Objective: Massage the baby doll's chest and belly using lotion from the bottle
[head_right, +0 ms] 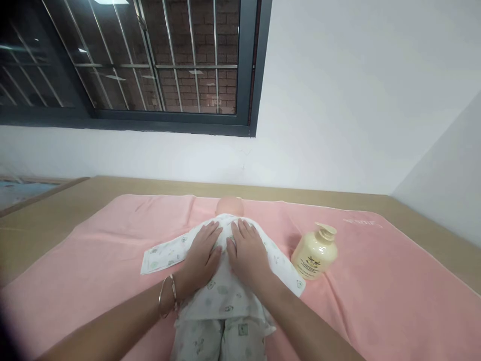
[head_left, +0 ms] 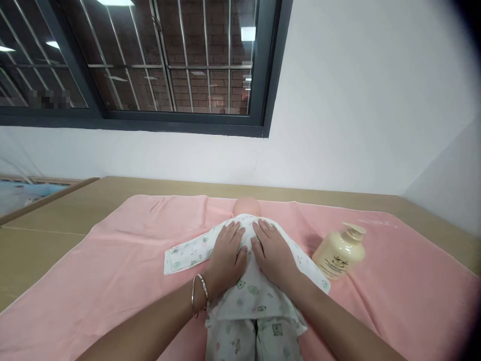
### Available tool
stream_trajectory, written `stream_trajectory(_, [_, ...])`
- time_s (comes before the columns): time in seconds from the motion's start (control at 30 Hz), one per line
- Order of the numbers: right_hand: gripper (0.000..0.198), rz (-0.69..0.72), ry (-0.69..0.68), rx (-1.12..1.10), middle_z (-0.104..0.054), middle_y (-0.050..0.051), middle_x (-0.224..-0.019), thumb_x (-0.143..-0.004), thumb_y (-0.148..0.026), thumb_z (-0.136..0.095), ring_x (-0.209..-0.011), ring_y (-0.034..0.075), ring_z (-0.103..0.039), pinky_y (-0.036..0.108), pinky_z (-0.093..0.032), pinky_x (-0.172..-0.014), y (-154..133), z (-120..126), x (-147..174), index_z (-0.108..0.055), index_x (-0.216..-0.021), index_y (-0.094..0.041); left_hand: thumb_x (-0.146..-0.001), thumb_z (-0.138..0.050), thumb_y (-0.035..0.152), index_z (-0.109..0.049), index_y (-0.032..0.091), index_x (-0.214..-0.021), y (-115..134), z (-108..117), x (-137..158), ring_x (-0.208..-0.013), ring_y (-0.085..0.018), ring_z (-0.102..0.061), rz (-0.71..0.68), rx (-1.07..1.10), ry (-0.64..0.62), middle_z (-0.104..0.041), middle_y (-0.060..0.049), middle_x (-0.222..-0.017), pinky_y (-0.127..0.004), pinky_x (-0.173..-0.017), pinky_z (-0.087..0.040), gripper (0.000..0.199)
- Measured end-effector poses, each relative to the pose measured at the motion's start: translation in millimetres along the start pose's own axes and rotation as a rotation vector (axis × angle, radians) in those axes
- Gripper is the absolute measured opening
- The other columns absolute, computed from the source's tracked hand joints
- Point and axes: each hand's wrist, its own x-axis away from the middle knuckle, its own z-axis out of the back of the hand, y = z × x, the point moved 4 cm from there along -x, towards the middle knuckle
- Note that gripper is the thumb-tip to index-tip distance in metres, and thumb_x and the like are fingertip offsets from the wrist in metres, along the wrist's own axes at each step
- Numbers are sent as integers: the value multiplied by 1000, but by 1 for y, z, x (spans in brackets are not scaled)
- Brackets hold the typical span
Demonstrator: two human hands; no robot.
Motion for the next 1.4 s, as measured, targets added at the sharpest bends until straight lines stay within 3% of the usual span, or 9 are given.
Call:
stream_trajectory(0.23, [42, 61, 81, 108, -53, 18, -129, -95, -23, -35, -121, 31, -47, 46, -40, -103, -36, 15, 24, -58, -125, -4, -84, -44, 13, -57, 16, -104, 8, 9, 2, -114, -24, -54, -99, 78, 137, -62, -12, -114, -46, -101, -44, 24])
stream_trajectory(0.33, [40, 67, 114, 64, -57, 15, -125, -94, -23, -37, -118, 29, -50, 45, -41, -102, -33, 18, 20, -62, -121, -7, -86, -45, 16, -55, 16, -110, 1, 4, 3, -120, -25, -50, -30, 112, 131, -58, -13, -123, -48, -103, -42, 26])
stream_trajectory(0.5, [42, 80, 131, -27, -50, 12, -134, -95, -25, -37, -126, 26, -43, 44, -36, -109, -5, 7, 1, -57, -127, -7, -90, -44, 25, -39, 10, -136, -8, -6, 2, -137, -32, -32, 56, 47, 47, -38, -20, -146, -57, -109, -34, 49])
stream_trajectory(0.6, [44, 80, 123, -6, -48, 14, -135, -95, -23, -34, -128, 27, -41, 44, -34, -110, -7, 3, 4, -54, -130, -4, -88, -42, 19, -47, 10, -129, -2, -3, 0, -135, -30, -36, -33, 46, 34, -45, -18, -141, -54, -111, -32, 42])
stream_trajectory(0.77, [41, 72, 117, 71, -54, 16, -128, -93, -19, -36, -122, 30, -48, 45, -42, -102, -33, 12, 21, -59, -124, -4, -77, -47, 13, -56, 12, -115, 5, 6, 1, -129, -29, -44, -124, 63, 61, -53, -17, -132, -51, -110, -35, 39])
stream_trajectory(0.93, [37, 44, 111, -43, -58, 9, -126, -93, -21, -38, -121, 24, -49, 41, -39, -106, -22, 13, 13, -63, -118, -12, -83, -43, 17, -51, 12, -125, -3, -2, 3, -135, -28, -36, -3, 131, 49, -46, -16, -141, -53, -112, -30, 43])
stream_trajectory(1.07, [46, 31, 55, -103, -42, 11, -141, -94, -25, -36, -133, 25, -35, 44, -31, -113, -1, 0, 0, -51, -134, -7, -91, -41, 28, -38, 8, -138, -11, -11, 4, -141, -33, -24, 140, 89, -11, -34, -19, -148, -59, -112, -26, 52])
stream_trajectory(1.2, [50, 43, -3, -63, -34, 12, -146, -95, -22, -33, -137, 26, -28, 47, -28, -114, -2, -4, 0, -41, -140, -4, -90, -41, 23, -44, 10, -134, -5, -7, 2, -138, -31, -31, 44, 67, 10, -41, -17, -145, -57, -112, -29, 46])
stream_trajectory(1.4, [44, 38, 37, 63, -49, 14, -135, -94, -20, -36, -129, 27, -41, 43, -36, -109, -34, 13, 20, -54, -130, -5, -84, -44, 13, -56, 15, -111, 5, 8, 4, -121, -24, -51, -105, 120, 174, -60, -13, -121, -48, -105, -41, 30])
